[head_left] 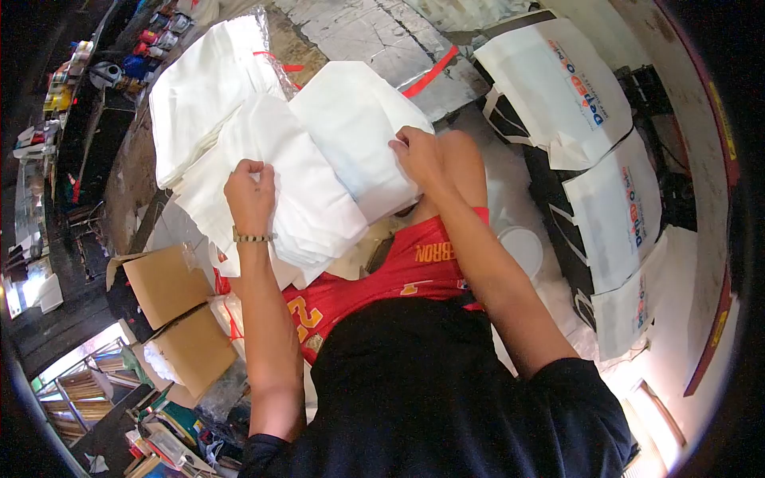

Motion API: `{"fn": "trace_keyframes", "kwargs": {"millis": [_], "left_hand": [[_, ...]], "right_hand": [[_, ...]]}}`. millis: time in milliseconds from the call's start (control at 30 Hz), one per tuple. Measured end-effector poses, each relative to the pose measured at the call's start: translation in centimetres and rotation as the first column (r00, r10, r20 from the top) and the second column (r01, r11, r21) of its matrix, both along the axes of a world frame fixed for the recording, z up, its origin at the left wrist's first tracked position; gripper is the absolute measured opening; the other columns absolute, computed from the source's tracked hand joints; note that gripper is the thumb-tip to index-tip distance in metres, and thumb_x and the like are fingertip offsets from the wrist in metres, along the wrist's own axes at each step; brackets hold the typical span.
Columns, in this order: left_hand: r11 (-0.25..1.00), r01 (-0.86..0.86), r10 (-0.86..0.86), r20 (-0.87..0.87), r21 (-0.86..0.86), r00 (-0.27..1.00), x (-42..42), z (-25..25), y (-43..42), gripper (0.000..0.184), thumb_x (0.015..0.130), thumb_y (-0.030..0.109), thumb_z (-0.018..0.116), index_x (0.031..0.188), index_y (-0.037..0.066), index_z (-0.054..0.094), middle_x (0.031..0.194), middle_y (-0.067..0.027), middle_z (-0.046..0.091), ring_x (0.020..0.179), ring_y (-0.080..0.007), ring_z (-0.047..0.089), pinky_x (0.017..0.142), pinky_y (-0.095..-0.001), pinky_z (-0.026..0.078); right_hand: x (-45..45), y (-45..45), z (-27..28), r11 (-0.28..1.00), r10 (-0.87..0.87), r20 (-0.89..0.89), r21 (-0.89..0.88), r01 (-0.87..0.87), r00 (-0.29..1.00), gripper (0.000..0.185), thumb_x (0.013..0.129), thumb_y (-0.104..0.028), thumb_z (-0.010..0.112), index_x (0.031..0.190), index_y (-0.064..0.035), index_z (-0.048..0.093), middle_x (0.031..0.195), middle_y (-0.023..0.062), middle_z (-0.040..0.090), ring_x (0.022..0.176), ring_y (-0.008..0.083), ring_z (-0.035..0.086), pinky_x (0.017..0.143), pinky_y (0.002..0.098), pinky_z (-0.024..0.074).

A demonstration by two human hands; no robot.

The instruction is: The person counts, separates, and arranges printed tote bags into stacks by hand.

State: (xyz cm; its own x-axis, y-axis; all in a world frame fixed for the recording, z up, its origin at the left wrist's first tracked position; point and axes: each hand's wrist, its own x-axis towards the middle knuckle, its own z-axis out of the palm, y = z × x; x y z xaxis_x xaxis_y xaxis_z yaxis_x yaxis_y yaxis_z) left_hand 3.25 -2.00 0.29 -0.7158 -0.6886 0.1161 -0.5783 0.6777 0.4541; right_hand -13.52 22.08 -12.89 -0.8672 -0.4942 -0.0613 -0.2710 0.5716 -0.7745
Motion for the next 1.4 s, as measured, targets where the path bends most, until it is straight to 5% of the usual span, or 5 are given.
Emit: {"fn": "trace_keyframes", "kwargs": {"millis": [233,533,767,1233,1400], "left_hand": [[0.995,0.100,-0.095,-0.370,-0.006,0.924,-0.9,1.4,1.8,0.019,0.083,0.017,0.067,0.093,0.001,0.067,0.080,-0.0149,0.068,0.064,-0.0240,0.056,0.065,-0.0378,0.048],[0.998,0.061,-0.061,-0.006,-0.011,0.998,-0.5,0.2,-0.1,0.034,0.072,0.015,0.076,0.102,0.002,0.067,0.098,-0.0168,0.072,0.089,-0.0329,0.070,0.080,-0.0377,0.053],[0.995,-0.019,0.025,-0.066,0.096,0.998,0.0,0.5,0.3,0.037,0.072,0.013,0.076,0.106,0.003,0.066,0.099,-0.0147,0.072,0.089,-0.0288,0.069,0.082,-0.0357,0.052],[0.977,-0.005,0.017,-0.056,0.213,0.998,-0.6,0.4,0.6,0.018,0.080,0.015,0.066,0.091,0.004,0.075,0.069,-0.0122,0.068,0.061,-0.0198,0.060,0.063,-0.0321,0.048],[0.984,-0.141,0.132,0.092,0.106,0.987,-2.0,1.6,0.8,0.028,0.082,0.024,0.068,0.093,-0.002,0.074,0.071,-0.0148,0.068,0.059,-0.0215,0.057,0.062,-0.0350,0.047]], "right_hand": [[6.3,-5.4,4.8,0.783,0.257,-0.010,-0.584,-0.214,0.966,0.036,0.092,-0.018,0.066,0.122,0.0001,0.062,0.112,0.0165,0.068,0.098,0.0247,0.066,0.088,0.0364,0.0506],[9.5,-7.4,7.5,0.723,0.540,-0.021,-0.500,-0.476,0.842,0.033,0.088,-0.028,0.066,0.109,-0.0024,0.062,0.110,0.0152,0.065,0.099,0.0339,0.060,0.082,0.0437,0.0506],[-3.7,-0.3,1.3,0.891,-0.067,-0.162,0.434,0.132,0.984,0.051,0.078,-0.035,0.077,0.114,-0.0027,0.062,0.116,0.0197,0.061,0.108,0.0369,0.059,0.094,0.0481,0.0468],[1.1,-2.5,6.4,0.877,0.341,0.215,-0.424,-0.227,0.915,0.024,0.090,-0.021,0.063,0.104,-0.0021,0.057,0.097,0.0207,0.065,0.095,0.0369,0.064,0.082,0.0430,0.0496],[10.4,-8.0,7.9,0.750,0.465,-0.194,-0.433,-0.501,0.864,0.030,0.094,-0.023,0.063,0.115,-0.0008,0.059,0.102,0.0138,0.066,0.088,0.0256,0.064,0.078,0.0377,0.0513]]}}
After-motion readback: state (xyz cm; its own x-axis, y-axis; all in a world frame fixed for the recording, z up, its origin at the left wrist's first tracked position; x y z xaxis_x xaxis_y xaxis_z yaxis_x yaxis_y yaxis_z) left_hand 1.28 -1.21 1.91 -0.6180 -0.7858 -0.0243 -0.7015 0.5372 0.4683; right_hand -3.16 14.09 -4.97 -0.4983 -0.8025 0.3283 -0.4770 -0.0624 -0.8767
